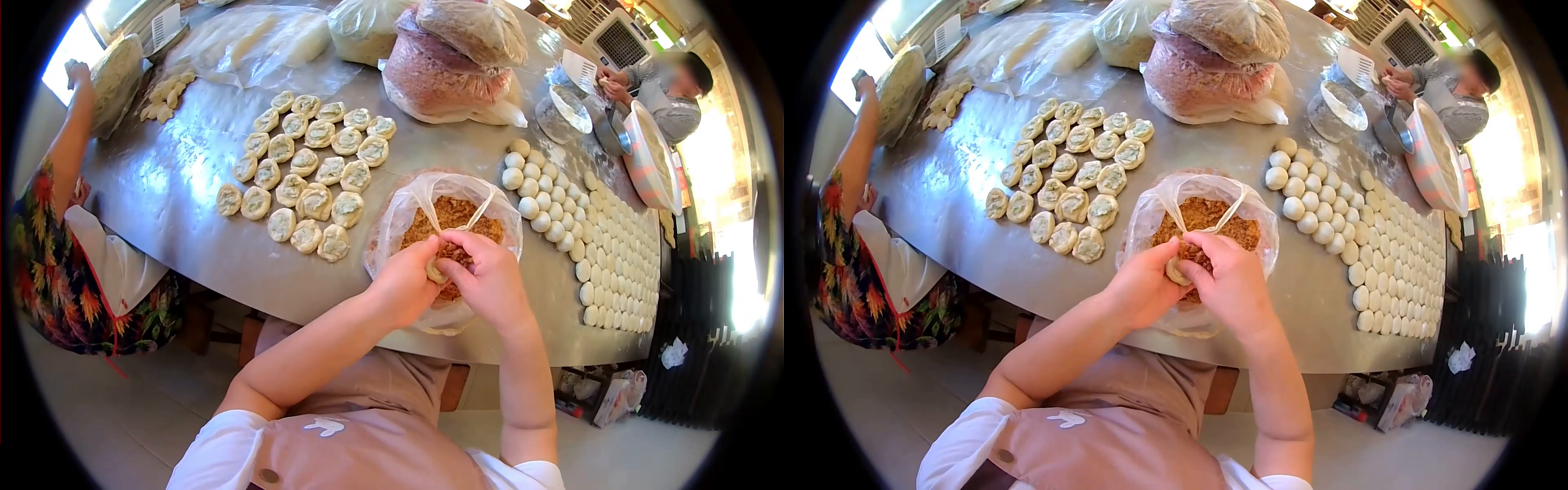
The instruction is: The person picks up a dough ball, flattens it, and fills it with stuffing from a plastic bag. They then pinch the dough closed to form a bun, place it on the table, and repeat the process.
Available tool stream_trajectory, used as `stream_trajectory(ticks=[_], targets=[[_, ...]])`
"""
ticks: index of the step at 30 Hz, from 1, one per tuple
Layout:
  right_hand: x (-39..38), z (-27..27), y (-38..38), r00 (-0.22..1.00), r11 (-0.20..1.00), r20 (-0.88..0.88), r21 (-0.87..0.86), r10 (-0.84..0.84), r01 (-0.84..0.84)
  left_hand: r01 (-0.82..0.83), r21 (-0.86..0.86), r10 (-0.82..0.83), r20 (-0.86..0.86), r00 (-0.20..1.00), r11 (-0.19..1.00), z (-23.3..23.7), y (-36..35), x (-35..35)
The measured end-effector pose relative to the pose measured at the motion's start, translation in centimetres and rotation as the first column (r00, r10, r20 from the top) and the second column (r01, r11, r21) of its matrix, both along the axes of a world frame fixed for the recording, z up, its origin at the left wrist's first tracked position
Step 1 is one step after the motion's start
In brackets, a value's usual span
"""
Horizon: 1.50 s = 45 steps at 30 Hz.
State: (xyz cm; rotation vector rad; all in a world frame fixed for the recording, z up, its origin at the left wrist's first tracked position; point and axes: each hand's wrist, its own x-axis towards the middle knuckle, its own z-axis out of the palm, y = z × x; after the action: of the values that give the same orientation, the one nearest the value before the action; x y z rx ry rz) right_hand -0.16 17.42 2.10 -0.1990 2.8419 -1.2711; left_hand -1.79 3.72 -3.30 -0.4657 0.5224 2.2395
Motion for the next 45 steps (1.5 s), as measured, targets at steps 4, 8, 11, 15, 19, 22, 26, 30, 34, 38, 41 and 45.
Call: stream_trajectory(ticks=[4,8,11,15,19,22,26,30,34,38,41,45], targets=[[0.6,0.1,0.0,1.0,0.999,-0.004,-0.046,-0.002,0.002,-0.037,-0.087,0.035,-0.027,0.999,0.995,-0.8,0.2,0.1],[1.0,-0.5,-0.8,0.995,0.998,-0.07,-0.024,-0.065,0.064,0.014,-0.262,-0.027,-0.047,0.999,0.965,0.4,0.9,0.2],[1.2,-0.2,-1.4,0.988,0.983,-0.002,-0.103,-0.152,0.151,0.024,-0.236,-0.035,-0.043,0.998,0.972,0.4,0.4,0.1],[1.3,-0.2,-1.5,0.981,0.942,0.034,-0.277,-0.189,0.191,-0.014,-0.177,-0.003,-0.094,0.996,0.984,-0.9,0.1,0.0],[1.3,-1.0,-1.1,0.983,0.95,0.017,-0.252,-0.184,0.182,-0.038,-0.187,0.012,-0.134,0.991,0.982,0.2,0.3,0.3],[1.4,-0.5,-1.5,0.975,0.954,0.023,-0.203,-0.22,0.22,-0.015,-0.19,-0.019,-0.179,0.984,0.982,0.6,0.1,0.4],[1.8,-1.0,-0.7,0.963,0.923,0.036,-0.277,-0.266,0.265,-0.013,-0.16,-0.012,-0.156,0.988,0.987,0.1,-0.3,0.2],[1.6,-1.1,0.4,0.939,0.891,0.052,-0.3,-0.34,0.34,-0.05,-0.15,0.03,-0.137,0.99,0.987,0.6,-0.5,0.3],[1.6,-2.2,1.4,0.961,0.971,-0.177,0.068,-0.214,0.229,-0.056,-0.119,0.043,-0.108,0.993,0.991,1.3,-0.9,0.0],[2.3,-2.3,1.6,0.952,0.993,-0.3,0.075,-0.062,0.088,0.001,0.023,0.001,-0.064,0.998,1.0,1.4,-2.0,0.0],[2.8,-2.2,0.9,0.95,0.99,-0.307,0.142,0.061,-0.018,0.065,0.063,-0.062,-0.053,0.997,0.996,1.8,-2.0,0.1],[2.8,-4.2,-0.1,0.902,0.977,-0.423,0.215,0.086,0.008,0.13,0.151,-0.112,-0.118,0.987,0.98,0.9,-1.8,0.7]])
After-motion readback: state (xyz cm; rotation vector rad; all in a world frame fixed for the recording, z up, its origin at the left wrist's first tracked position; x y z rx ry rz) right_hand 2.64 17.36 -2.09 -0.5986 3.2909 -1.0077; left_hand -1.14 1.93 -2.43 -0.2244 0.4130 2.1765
